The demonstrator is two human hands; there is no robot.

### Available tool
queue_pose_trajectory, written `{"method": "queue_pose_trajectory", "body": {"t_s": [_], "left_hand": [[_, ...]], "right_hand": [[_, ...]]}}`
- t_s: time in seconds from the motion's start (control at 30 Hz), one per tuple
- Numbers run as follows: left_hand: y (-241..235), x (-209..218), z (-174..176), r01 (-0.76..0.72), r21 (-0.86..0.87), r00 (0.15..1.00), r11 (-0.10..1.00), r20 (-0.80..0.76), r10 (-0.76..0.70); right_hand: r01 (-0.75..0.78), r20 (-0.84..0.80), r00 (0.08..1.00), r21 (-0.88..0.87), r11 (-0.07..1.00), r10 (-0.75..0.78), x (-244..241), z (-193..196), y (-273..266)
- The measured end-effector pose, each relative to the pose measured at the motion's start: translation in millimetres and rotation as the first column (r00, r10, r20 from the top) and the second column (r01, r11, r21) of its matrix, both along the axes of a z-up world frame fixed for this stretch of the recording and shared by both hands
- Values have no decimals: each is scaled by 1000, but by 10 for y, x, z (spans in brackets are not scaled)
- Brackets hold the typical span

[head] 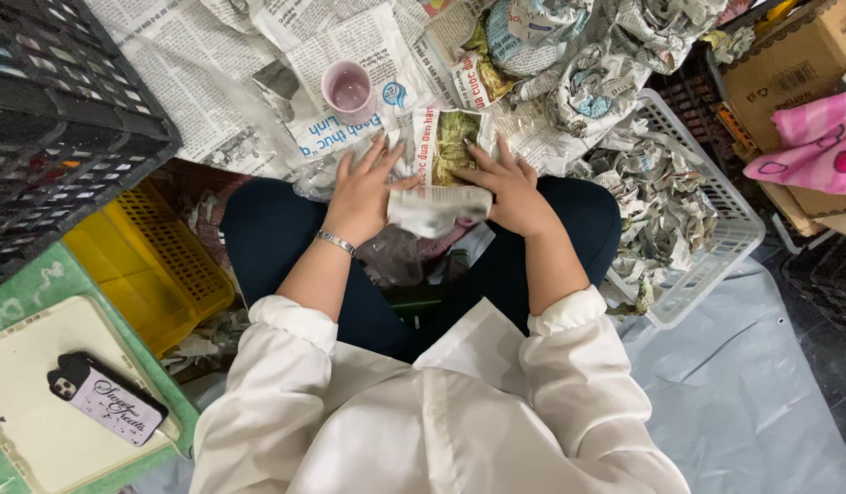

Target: The person sits cross-legged and wraps small objects with newspaper sheets. They smooth the paper around the object, fold the edges, and place the wrapped items into a nearby basket. The person repeats this process with several objects throughout the clip.

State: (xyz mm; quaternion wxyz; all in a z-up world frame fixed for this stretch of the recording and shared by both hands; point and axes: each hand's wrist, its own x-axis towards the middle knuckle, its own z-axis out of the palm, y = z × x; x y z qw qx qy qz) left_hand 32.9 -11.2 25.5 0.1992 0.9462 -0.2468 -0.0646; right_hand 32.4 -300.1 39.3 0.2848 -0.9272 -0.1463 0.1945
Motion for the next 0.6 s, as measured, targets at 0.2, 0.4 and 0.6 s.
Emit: {"method": "queue_pose_trajectory", "body": {"t_s": [0.2, 0.4, 0.6], "left_hand": [[-25, -11, -74, -100, -211, 995, 972, -10, 100], [-147, -15, -101, -224, -327, 972, 918, -7, 235], [-148, -73, -63, -254, -331, 930, 909, 176, 324]], "right_hand": [[220, 100, 967, 152, 964, -236, 71, -263, -38], [489, 199, 835, 162, 857, -513, 140, -366, 174], [494, 332, 791, 151, 856, -514, 146, -276, 304]]}}
